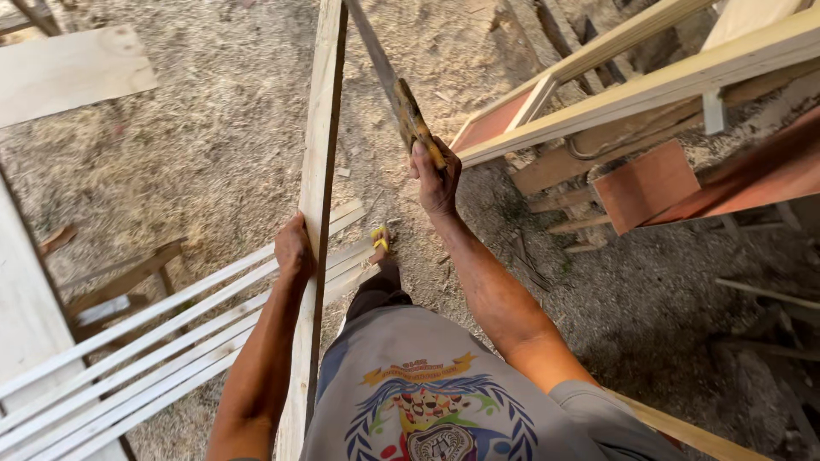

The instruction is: The person kneels and uses a hand plane to smooth a wooden frame, then stands to select a plank from a pile. They measure the plank against the frame, cut it with a hand saw, and smooth the cut piece with an electric planer.

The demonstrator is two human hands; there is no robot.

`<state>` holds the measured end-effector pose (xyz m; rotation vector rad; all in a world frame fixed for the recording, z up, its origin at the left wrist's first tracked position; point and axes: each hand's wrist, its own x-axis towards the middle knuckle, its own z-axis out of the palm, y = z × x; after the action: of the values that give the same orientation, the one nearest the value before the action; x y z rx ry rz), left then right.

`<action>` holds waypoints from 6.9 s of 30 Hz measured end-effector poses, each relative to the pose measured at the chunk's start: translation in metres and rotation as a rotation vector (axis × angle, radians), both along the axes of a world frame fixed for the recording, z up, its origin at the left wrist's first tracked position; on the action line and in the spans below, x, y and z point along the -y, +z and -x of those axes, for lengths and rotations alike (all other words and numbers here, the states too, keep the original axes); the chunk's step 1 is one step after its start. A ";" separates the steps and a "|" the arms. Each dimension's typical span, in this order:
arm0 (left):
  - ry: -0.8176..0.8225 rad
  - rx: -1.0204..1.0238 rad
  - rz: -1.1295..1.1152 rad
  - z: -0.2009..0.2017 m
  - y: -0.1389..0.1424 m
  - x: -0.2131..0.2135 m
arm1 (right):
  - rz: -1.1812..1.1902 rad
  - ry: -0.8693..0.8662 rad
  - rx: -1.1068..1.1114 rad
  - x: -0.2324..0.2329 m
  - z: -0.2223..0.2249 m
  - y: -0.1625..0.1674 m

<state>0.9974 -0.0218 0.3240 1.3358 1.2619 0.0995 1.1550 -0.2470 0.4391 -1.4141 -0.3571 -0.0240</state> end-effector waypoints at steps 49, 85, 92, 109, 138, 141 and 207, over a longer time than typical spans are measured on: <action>0.234 -0.442 -0.171 -0.649 -0.009 -0.302 | -0.108 0.651 -0.201 -0.383 -0.699 -0.003; 0.311 -0.479 -0.008 -1.387 -0.074 -0.751 | 0.397 1.288 -0.021 -0.994 -1.416 -0.108; 0.435 -0.519 -0.004 -1.454 -0.075 -0.789 | 0.399 1.511 -0.040 -1.058 -1.492 -0.122; 0.513 -0.531 -0.097 -1.587 -0.175 -0.822 | 0.653 1.584 -0.003 -1.017 -1.664 -0.184; 0.586 -0.615 0.099 -1.618 -0.215 -0.862 | 0.614 1.632 0.180 -0.998 -1.696 -0.213; 0.572 -0.617 0.097 -1.618 -0.227 -0.861 | 0.648 1.635 0.230 -0.999 -1.697 -0.212; 0.128 -0.667 -0.088 -1.621 -0.240 -0.854 | 0.748 1.642 0.361 -1.031 -1.653 -0.201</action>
<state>2.6185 0.8322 0.0836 1.4152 1.9197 -0.2227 2.8075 0.7836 0.2385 -1.4209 -1.8687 1.3091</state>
